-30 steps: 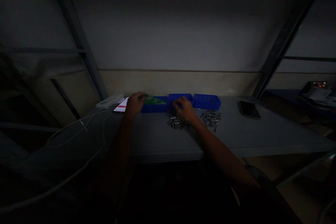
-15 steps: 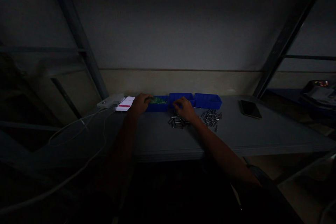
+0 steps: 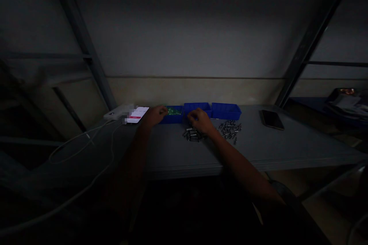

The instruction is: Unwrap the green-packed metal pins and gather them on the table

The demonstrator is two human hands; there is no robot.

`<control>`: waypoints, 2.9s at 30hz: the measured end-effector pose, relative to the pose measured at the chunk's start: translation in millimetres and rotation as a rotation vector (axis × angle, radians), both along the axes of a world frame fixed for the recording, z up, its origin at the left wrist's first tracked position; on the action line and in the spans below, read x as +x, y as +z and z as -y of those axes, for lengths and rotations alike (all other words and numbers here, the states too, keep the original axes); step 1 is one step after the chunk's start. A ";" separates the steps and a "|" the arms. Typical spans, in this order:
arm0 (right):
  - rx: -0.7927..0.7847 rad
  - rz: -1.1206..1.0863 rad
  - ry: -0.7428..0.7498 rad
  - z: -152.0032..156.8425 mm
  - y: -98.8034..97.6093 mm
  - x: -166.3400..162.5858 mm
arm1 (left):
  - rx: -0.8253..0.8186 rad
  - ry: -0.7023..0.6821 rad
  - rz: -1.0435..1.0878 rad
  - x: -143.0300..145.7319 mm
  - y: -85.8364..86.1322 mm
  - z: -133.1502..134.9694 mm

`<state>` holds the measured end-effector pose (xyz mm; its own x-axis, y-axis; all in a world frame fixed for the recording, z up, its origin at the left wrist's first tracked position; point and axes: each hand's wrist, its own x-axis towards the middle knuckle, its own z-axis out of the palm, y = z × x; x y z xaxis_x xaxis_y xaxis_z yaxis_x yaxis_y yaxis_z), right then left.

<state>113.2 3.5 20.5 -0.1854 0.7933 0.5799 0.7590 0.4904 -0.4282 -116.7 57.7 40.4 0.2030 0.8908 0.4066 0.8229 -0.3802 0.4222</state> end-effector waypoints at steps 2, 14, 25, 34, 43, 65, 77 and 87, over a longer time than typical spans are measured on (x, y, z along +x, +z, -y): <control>-0.009 0.008 0.000 0.3 0.0 0.0 | -0.013 0.020 -0.066 3.2 1.7 0.4; -0.094 -0.051 -0.134 -4.5 15.0 28.2 | 0.054 0.157 -0.196 25.1 1.9 24.5; -0.261 0.034 -0.349 -8.6 11.7 92.5 | 0.244 0.262 -0.167 43.7 -2.7 39.0; -0.230 0.409 -0.044 56.8 -24.7 174.5 | 0.031 0.126 -0.378 57.2 -25.3 38.2; -0.326 0.584 -0.120 40.8 -35.3 147.3 | 0.269 0.159 -0.290 68.3 -23.0 48.7; -0.291 0.526 -0.060 9.0 -34.5 98.2 | -0.052 -0.367 -0.304 132.7 -53.3 26.2; -0.162 0.252 -0.196 10.5 -25.8 135.2 | -0.031 -0.360 -0.292 137.1 -45.5 24.0; -0.246 0.306 -0.127 1.9 -38.6 130.3 | -0.093 -0.546 -0.386 140.8 -38.4 30.7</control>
<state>243.5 1.6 -18.1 -0.2115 0.9292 0.3032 0.9173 0.2958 -0.2667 24.1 27.0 2.1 0.7494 0.6470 0.1405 0.6215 -0.7606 0.1874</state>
